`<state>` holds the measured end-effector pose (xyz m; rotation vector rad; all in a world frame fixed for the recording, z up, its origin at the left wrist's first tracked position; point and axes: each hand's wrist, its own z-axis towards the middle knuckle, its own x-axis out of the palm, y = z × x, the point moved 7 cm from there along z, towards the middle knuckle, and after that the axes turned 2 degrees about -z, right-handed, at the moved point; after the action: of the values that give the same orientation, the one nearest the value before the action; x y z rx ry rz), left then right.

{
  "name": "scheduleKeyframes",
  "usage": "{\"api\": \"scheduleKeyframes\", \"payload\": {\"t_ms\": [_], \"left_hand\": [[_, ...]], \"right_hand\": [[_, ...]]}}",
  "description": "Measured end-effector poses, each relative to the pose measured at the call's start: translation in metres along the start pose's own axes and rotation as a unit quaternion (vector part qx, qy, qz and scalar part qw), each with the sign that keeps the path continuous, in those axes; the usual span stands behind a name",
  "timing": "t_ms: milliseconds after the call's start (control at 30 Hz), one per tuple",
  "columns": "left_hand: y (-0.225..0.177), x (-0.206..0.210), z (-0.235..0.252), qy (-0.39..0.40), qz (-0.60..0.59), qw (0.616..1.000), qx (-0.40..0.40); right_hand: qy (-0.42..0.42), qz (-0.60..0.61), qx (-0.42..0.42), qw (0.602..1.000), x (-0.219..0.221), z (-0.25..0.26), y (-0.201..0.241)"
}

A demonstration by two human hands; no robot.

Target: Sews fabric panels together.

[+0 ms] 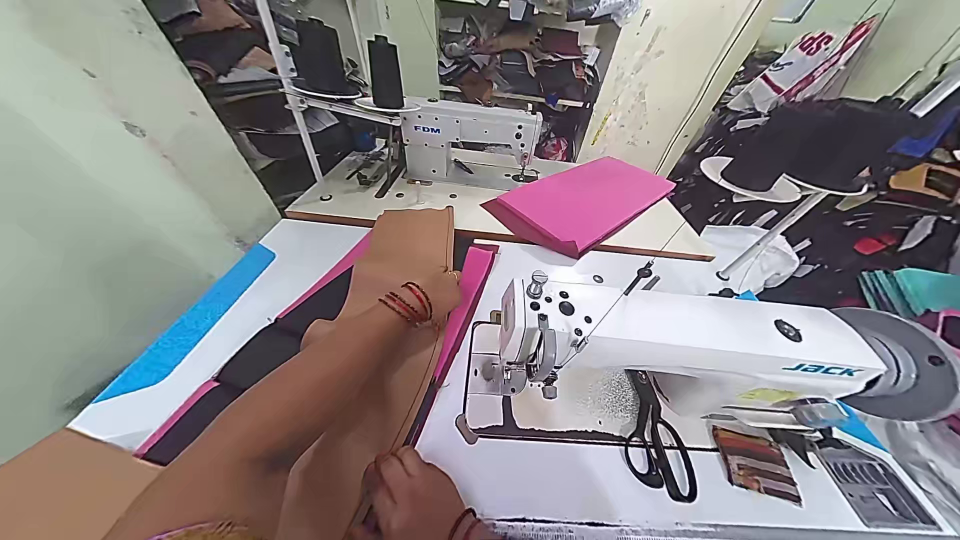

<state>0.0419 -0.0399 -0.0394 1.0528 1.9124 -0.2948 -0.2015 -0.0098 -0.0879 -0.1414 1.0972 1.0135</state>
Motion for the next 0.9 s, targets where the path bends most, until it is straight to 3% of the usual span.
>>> {"api": "scheduleKeyframes", "payload": {"t_ms": [167, 267, 367, 433, 500, 567, 600, 667, 767, 900], "left_hand": [[-0.038, 0.031, -0.048, 0.017, -0.039, 0.994, 0.102], [-0.055, 0.068, -0.064, -0.054, -0.075, 0.975, 0.202], [-0.061, 0.084, -0.09, -0.166, -0.109, 0.94, 0.278], [-0.055, 0.088, -0.102, -0.238, -0.169, 0.912, 0.289], [-0.04, 0.087, -0.102, -0.269, -0.258, 0.901, 0.221], [-0.017, 0.089, -0.094, -0.301, -0.315, 0.899, 0.042], [-0.004, 0.091, -0.089, -0.293, -0.322, 0.898, -0.064], [0.013, 0.093, -0.075, -0.197, -0.337, 0.893, -0.225], [0.009, 0.083, -0.061, -0.114, -0.319, 0.901, -0.273], [-0.003, 0.074, -0.051, -0.113, -0.315, 0.895, -0.296]], "right_hand": [[-0.085, 0.007, 0.014, 0.996, -0.018, 0.01, -0.001], [-0.024, -0.038, 0.067, 0.997, -0.002, 0.003, -0.013], [-0.005, -0.064, 0.044, 0.997, 0.011, -0.01, -0.002], [0.002, -0.056, 0.045, 0.997, 0.011, -0.016, 0.003], [-0.001, -0.048, 0.045, 0.998, 0.01, -0.017, 0.001], [-0.008, -0.046, 0.043, 0.998, 0.011, -0.017, 0.0], [-0.012, -0.052, 0.042, 0.998, 0.011, -0.016, 0.001], [-0.021, -0.058, 0.041, 0.997, 0.01, -0.016, 0.001], [-0.034, -0.072, 0.038, 0.996, 0.009, -0.018, 0.001], [-0.031, -0.075, 0.033, 0.996, 0.01, -0.018, 0.001]]}}
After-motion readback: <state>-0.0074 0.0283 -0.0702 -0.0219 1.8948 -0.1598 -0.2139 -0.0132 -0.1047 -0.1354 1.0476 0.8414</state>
